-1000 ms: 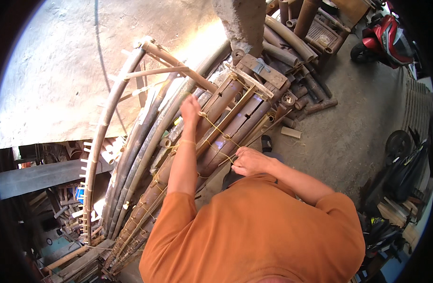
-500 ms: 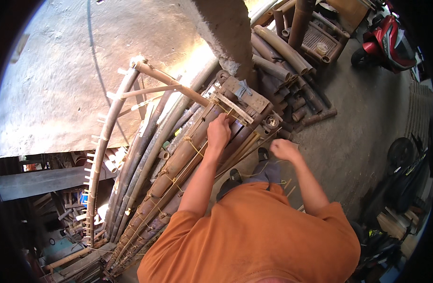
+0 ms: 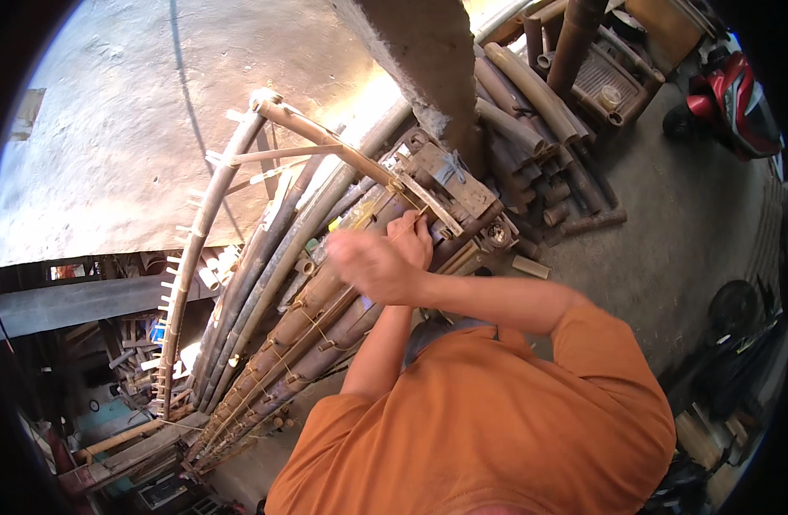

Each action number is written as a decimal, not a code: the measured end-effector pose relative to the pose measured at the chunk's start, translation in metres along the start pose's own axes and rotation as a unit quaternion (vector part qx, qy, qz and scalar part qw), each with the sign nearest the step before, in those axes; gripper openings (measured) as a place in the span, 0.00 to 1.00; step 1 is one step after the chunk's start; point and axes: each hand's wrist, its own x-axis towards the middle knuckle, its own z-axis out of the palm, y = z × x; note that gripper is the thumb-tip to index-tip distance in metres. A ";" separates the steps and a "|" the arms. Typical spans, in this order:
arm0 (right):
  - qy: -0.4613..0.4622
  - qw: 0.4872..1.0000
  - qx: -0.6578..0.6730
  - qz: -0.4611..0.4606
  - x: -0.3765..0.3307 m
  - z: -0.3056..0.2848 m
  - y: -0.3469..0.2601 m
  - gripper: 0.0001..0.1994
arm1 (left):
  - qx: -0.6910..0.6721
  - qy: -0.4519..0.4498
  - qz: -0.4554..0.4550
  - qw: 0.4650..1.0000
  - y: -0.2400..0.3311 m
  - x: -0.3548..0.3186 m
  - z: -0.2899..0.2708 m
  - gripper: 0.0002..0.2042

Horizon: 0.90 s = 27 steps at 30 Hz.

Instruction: The person arranges thin wooden strips on the floor, aligning them side by side. The person then moves to a rack and ties the strips to the rack using yellow string.

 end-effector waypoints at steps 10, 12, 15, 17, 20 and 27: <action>-0.207 0.673 -0.701 0.115 0.083 -0.103 0.093 0.29 | -0.121 -0.048 0.048 0.990 -0.008 0.007 -0.004 0.11; -0.242 0.776 -0.541 0.215 0.083 -0.115 0.099 0.28 | -0.121 -0.015 0.053 0.991 -0.010 0.005 0.000 0.10; -0.217 0.900 -0.271 0.262 0.074 -0.120 0.055 0.25 | -0.104 0.005 0.053 0.993 -0.029 0.002 0.015 0.09; -0.416 0.820 -0.390 0.038 0.031 -0.122 -0.025 0.21 | -0.109 0.005 0.055 0.992 -0.063 0.000 0.041 0.09; -0.300 0.825 -0.467 0.101 -0.124 -0.137 0.050 0.19 | -0.066 -0.021 0.043 0.997 0.004 0.005 -0.007 0.12; -0.138 0.873 -0.467 0.036 -0.148 -0.117 0.059 0.20 | -0.390 0.015 -0.015 0.920 0.005 0.139 -0.042 0.15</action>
